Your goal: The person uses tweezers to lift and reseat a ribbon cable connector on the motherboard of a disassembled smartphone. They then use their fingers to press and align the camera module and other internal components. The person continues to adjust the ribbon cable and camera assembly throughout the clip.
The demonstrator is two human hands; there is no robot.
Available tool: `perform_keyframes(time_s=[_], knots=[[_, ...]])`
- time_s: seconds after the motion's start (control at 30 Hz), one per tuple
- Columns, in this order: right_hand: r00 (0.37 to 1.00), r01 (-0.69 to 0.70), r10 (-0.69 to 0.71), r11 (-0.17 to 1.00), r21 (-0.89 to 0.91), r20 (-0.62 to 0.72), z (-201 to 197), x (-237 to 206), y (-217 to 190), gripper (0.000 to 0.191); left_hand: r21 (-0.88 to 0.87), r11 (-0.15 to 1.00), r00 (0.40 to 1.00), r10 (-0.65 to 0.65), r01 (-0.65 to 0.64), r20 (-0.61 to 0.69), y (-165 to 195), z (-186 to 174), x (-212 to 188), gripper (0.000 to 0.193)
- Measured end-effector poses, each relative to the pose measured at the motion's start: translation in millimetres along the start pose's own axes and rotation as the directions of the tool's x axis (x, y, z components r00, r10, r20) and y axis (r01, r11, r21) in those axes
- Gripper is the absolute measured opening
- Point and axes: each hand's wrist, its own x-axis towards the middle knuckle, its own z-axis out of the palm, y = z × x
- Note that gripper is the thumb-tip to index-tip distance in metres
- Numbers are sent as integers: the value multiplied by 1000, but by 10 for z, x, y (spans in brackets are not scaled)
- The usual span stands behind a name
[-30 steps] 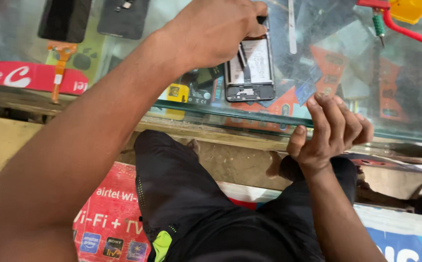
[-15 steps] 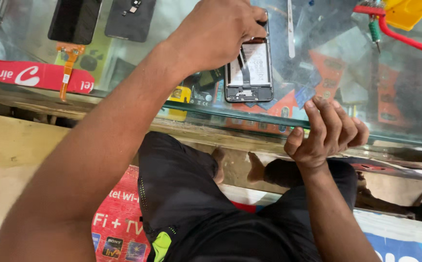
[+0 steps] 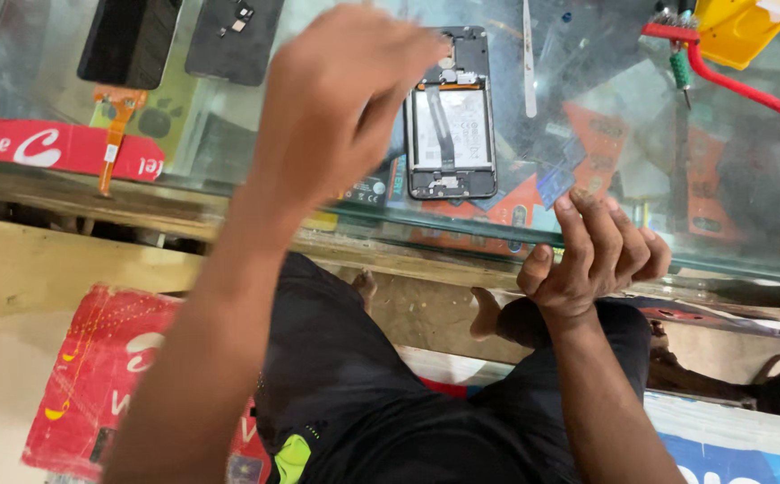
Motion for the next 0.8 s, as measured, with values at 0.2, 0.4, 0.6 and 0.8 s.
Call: perform_keyframes(time_s=[0.2, 0.4, 0.6, 0.8], knots=[[1000, -11, 11, 999, 53, -16, 59, 24, -12, 42, 263, 875, 910, -364, 407, -200, 1022, 299, -1573, 28], [999, -36, 35, 998, 60, 30, 15, 62, -80, 41, 604, 503, 516, -840, 619, 171, 1430, 164, -2802, 78], [997, -20, 14, 997, 78, 78, -12, 90, -127, 40, 584, 223, 145, -973, 781, 179, 1253, 28, -2957, 98], [997, 11, -15, 999, 50, 82, -28, 93, -121, 40, 627, 141, 45, -985, 766, 166, 1126, 27, -2887, 93]])
